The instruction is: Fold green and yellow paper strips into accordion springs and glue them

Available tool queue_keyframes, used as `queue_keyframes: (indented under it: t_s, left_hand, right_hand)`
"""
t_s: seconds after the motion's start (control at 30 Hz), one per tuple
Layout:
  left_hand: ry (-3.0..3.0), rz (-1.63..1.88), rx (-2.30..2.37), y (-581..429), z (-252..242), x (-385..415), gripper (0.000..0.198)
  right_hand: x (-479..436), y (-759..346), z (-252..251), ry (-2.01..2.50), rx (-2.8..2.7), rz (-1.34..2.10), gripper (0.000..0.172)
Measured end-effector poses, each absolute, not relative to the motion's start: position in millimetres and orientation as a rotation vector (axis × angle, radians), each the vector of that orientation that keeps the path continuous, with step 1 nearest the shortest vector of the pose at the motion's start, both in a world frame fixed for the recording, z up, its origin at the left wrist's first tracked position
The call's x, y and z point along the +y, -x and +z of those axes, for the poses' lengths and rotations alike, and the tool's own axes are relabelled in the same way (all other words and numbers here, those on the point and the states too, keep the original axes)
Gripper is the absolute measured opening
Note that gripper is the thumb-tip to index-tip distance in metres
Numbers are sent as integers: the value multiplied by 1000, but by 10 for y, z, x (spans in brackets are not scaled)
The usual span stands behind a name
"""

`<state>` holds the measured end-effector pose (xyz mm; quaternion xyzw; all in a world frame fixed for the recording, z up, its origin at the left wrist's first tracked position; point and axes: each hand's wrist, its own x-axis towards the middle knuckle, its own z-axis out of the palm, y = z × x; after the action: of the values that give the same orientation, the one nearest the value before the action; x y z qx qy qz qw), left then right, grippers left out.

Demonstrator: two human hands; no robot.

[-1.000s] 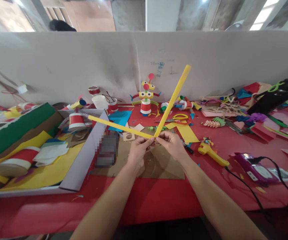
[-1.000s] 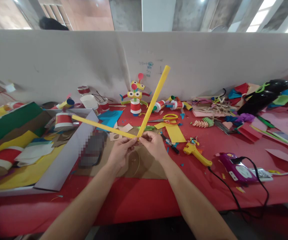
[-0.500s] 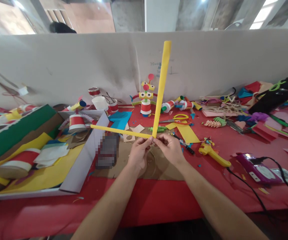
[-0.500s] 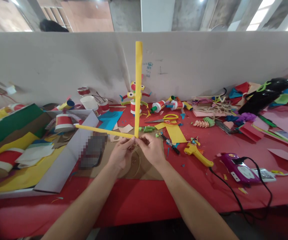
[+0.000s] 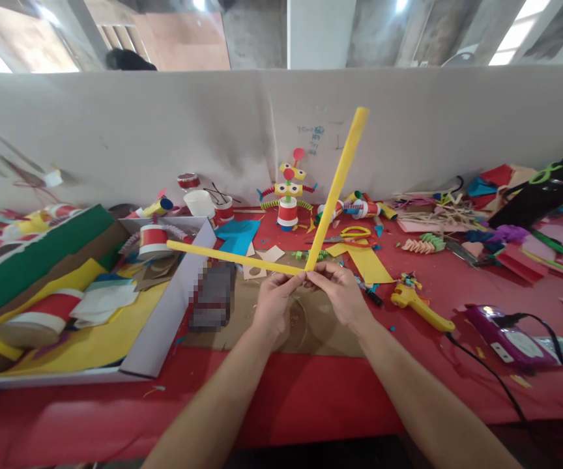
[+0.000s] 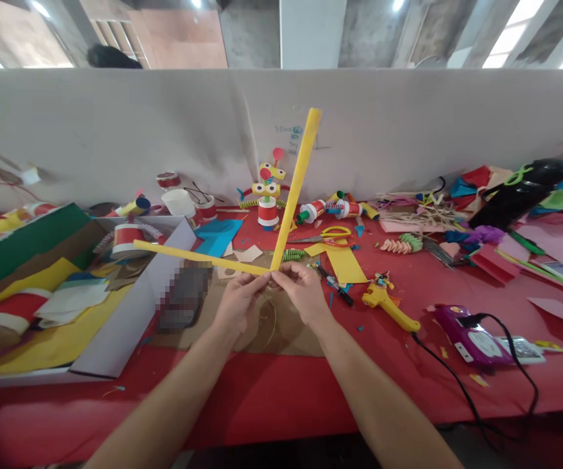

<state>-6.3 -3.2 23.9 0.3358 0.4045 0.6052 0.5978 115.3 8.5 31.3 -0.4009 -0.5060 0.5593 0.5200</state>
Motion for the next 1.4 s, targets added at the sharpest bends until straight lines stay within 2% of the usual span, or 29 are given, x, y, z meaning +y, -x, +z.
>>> queue_keyframes:
  t_s: [0.43, 0.63, 1.0, 1.4]
  left_hand:
    - [-810, 1377, 1013, 66, 251, -36, 15]
    - [-846, 1374, 981, 52, 251, -57, 12]
    - [-397, 1130, 724, 120, 164, 14, 9]
    - [-509, 1204, 834, 102, 73, 36, 14]
  right_hand:
    - [97, -1154, 300, 1041, -1086, 1407, 25]
    - [126, -1189, 296, 1029, -1026, 1440, 22]
    - [152, -1203, 304, 970, -993, 1546, 20]
    - [147, -1129, 204, 1007, -1145, 1326, 19]
